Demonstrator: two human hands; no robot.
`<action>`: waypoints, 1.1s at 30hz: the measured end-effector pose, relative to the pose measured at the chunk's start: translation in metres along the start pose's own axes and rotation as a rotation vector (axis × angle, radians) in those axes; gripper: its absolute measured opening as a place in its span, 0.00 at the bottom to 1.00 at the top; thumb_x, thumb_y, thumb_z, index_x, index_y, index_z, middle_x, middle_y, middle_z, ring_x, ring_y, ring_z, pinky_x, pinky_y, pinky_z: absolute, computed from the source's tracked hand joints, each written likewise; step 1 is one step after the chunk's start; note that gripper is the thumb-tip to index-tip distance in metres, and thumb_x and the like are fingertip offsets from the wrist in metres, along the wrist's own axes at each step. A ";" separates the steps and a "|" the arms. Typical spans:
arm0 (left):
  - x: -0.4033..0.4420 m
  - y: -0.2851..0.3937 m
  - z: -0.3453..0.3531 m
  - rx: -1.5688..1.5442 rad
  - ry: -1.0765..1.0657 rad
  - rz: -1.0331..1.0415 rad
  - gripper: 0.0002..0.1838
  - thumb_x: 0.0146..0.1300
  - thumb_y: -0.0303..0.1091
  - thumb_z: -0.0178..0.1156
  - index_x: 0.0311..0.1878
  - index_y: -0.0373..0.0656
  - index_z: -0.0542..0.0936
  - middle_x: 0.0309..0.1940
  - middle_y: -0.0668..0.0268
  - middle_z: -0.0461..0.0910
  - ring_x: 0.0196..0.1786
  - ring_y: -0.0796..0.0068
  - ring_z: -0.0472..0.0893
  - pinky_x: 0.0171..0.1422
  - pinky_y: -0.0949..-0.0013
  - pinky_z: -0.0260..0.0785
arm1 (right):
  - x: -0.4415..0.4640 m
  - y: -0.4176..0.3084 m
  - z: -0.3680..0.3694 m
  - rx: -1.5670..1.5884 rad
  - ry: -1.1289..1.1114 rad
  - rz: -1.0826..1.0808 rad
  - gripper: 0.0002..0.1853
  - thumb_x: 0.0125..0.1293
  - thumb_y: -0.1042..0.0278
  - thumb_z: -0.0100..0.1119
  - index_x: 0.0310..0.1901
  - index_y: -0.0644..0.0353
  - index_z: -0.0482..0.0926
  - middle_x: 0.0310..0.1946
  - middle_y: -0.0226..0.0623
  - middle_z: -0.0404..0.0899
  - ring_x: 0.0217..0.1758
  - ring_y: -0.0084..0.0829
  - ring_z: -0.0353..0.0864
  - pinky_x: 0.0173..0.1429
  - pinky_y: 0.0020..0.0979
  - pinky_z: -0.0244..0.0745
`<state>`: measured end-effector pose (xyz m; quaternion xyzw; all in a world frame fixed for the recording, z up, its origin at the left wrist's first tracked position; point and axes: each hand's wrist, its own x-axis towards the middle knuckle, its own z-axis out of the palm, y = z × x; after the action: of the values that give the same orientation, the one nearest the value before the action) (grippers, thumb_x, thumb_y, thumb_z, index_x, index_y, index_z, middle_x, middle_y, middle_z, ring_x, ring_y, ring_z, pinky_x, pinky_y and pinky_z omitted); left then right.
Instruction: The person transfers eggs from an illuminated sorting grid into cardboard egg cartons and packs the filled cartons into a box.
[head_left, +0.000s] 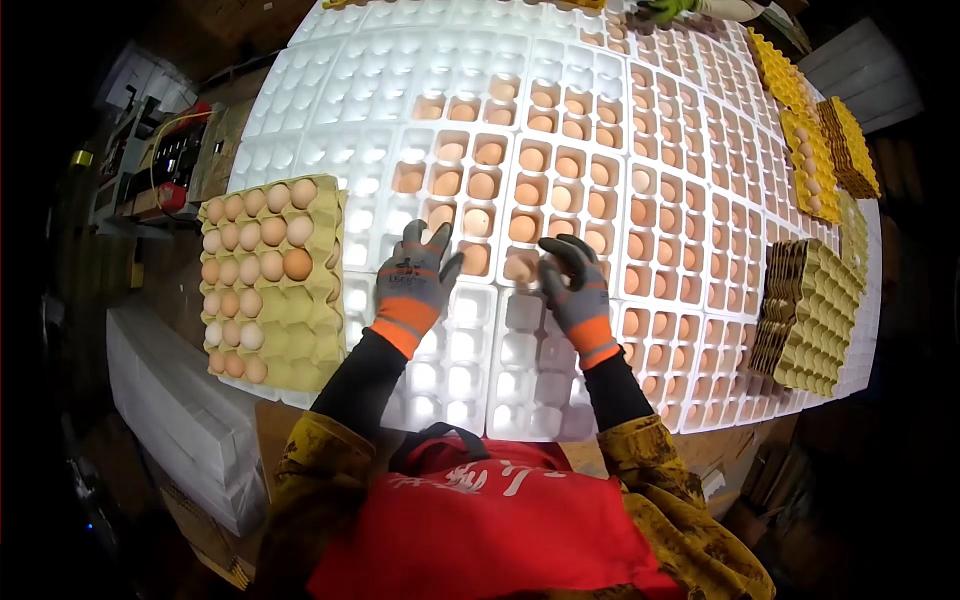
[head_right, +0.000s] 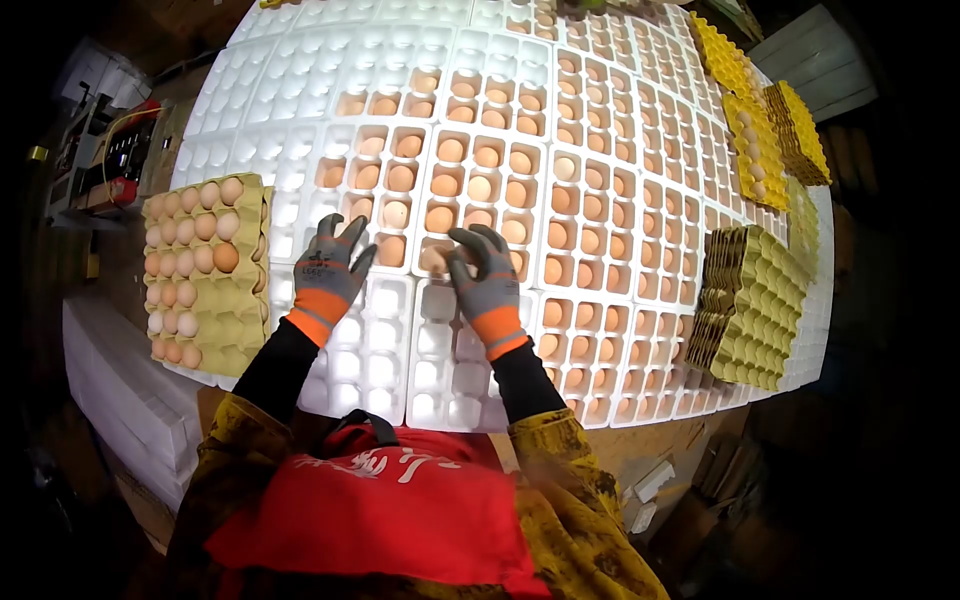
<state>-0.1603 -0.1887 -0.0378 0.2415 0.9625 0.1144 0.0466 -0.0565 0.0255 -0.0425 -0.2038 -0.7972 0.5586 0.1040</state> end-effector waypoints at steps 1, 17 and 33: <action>-0.003 -0.005 0.002 0.008 -0.011 0.006 0.26 0.63 0.45 0.66 0.65 0.54 0.78 0.62 0.55 0.75 0.55 0.54 0.81 0.57 0.55 0.77 | -0.003 -0.016 -0.009 0.277 -0.029 0.274 0.16 0.70 0.71 0.60 0.58 0.56 0.82 0.60 0.40 0.76 0.53 0.30 0.82 0.52 0.32 0.81; -0.029 -0.031 -0.004 -0.533 0.376 0.041 0.30 0.67 0.25 0.55 0.74 0.37 0.66 0.69 0.55 0.72 0.74 0.53 0.68 0.79 0.53 0.56 | 0.052 -0.052 0.106 0.387 -0.323 -0.252 0.25 0.68 0.76 0.57 0.67 0.57 0.74 0.61 0.40 0.77 0.66 0.36 0.76 0.69 0.33 0.71; -0.106 -0.186 -0.127 -0.157 0.380 0.082 0.28 0.62 0.31 0.65 0.67 0.44 0.76 0.63 0.56 0.77 0.64 0.54 0.75 0.69 0.55 0.66 | 0.027 -0.041 0.141 -0.843 -0.232 -0.432 0.19 0.60 0.60 0.70 0.53 0.52 0.82 0.46 0.40 0.81 0.51 0.44 0.78 0.53 0.42 0.77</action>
<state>-0.1698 -0.4242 0.0436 0.2502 0.9315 0.2343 -0.1216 -0.1451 -0.0940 -0.0559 0.0056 -0.9844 0.1719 0.0363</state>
